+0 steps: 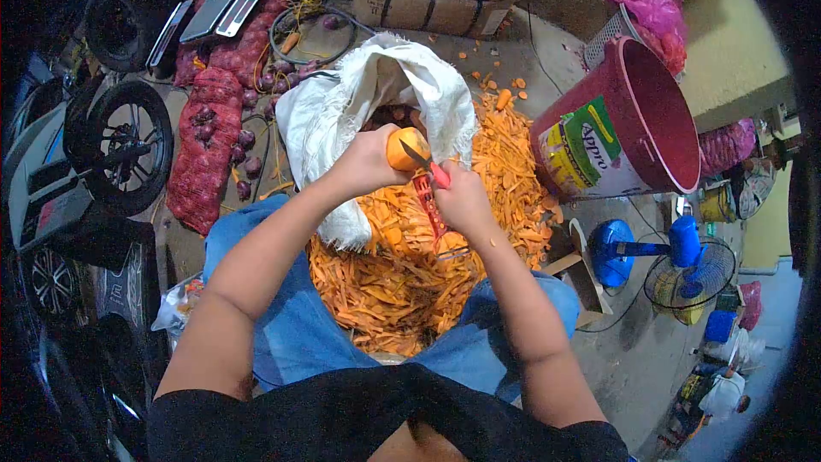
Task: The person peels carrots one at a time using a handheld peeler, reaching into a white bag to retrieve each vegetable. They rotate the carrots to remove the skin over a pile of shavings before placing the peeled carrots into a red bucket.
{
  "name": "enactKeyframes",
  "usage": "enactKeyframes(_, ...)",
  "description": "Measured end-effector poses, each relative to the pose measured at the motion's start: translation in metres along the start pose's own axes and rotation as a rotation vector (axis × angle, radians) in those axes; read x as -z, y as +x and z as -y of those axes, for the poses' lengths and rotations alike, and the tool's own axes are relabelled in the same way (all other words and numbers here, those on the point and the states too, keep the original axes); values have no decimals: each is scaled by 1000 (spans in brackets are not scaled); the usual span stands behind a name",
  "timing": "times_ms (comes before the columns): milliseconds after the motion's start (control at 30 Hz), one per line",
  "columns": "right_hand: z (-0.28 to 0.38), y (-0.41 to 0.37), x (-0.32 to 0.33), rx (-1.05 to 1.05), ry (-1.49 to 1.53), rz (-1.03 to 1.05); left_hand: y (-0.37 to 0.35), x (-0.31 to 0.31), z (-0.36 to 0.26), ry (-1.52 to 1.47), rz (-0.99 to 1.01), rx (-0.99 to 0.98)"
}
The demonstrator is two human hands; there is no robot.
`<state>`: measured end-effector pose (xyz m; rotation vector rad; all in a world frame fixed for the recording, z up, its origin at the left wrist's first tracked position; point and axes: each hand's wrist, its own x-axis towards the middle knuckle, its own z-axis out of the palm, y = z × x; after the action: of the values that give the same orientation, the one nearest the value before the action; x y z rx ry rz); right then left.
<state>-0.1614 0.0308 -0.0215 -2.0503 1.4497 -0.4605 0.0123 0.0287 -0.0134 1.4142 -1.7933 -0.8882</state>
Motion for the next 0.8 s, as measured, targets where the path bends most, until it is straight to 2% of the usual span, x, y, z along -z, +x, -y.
enactKeyframes(267, 2, -2, -3, 67, 72, -102, -5, 1, -7, -88, 51, -58)
enactKeyframes(367, 3, -2, -3, 44, 80, -89, -8, 5, -14, -36, 48, -66)
enactKeyframes(433, 3, -3, -2, 84, 100, -106, -10, 8, -22, 171, -45, -204)
enactKeyframes(567, -3, -2, -5, 128, 61, -87, -14, 6, -22, 167, -17, -130)
enactKeyframes(633, -37, 14, -22, -281, 306, 83, -20, 3, -24, -288, 218, -71)
enactKeyframes(667, -87, 27, -46, -385, 380, 157, -24, 1, -35, -167, 334, -314)
enactKeyframes(700, -72, 25, -26, -426, 197, 103, -27, 2, -57, -132, 406, -399)
enactKeyframes(767, -76, 27, -33, -565, 236, 87, -29, -11, -46, -194, 245, -373)
enactKeyframes(800, -72, 25, -33, -566, 236, 87, -27, -10, -39, -195, 245, -373)
